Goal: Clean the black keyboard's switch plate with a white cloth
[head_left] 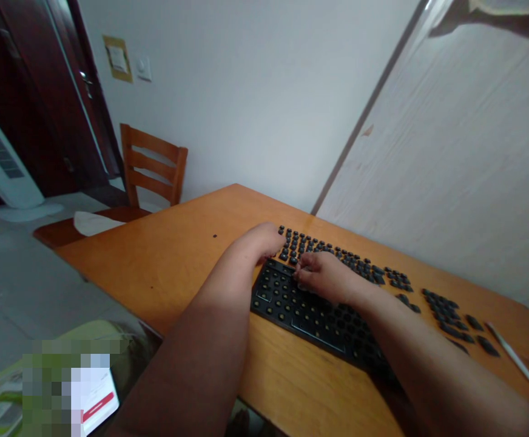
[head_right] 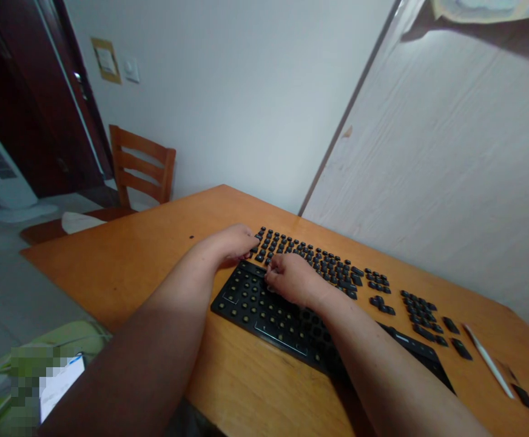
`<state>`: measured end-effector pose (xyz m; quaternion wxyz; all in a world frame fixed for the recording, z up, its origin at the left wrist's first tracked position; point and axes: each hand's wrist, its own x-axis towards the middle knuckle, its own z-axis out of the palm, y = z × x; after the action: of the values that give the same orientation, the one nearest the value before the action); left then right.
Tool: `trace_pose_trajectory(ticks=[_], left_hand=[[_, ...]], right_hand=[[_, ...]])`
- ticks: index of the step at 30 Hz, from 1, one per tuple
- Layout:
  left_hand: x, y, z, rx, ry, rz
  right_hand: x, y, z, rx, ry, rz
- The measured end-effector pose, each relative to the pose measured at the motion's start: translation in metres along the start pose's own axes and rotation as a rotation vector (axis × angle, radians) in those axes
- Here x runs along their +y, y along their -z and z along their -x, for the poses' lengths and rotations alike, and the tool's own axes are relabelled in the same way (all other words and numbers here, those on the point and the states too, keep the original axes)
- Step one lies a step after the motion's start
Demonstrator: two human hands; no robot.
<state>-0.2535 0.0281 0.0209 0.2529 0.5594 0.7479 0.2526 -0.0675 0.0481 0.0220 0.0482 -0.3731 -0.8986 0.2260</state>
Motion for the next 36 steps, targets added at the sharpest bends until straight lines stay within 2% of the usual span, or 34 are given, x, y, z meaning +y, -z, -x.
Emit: trace_pose_trajectory(ticks=[5, 9, 15, 23, 31, 36], left_hand=[[-0.003, 0.002, -0.004, -0.011, 0.024, -0.082], [-0.005, 0.002, -0.006, -0.034, 0.059, -0.047], [-0.007, 0.001, -0.009, -0.045, 0.04, 0.069], [-0.005, 0.003, -0.013, -0.02, 0.033, 0.07], [-0.006, 0.004, -0.006, -0.015, 0.089, 0.155], [-0.003, 0.005, -0.005, -0.018, 0.074, 0.164]], right_hand=[[-0.01, -0.006, -0.013, 0.017, 0.039, 0.022], [-0.02, -0.01, -0.023, 0.025, 0.079, 0.06], [-0.035, -0.011, -0.036, -0.007, 0.153, 0.101], [-0.038, -0.017, -0.044, 0.008, 0.223, 0.072], [-0.035, -0.002, -0.033, -0.061, 0.111, 0.157], [-0.036, -0.007, -0.04, -0.038, 0.122, 0.1]])
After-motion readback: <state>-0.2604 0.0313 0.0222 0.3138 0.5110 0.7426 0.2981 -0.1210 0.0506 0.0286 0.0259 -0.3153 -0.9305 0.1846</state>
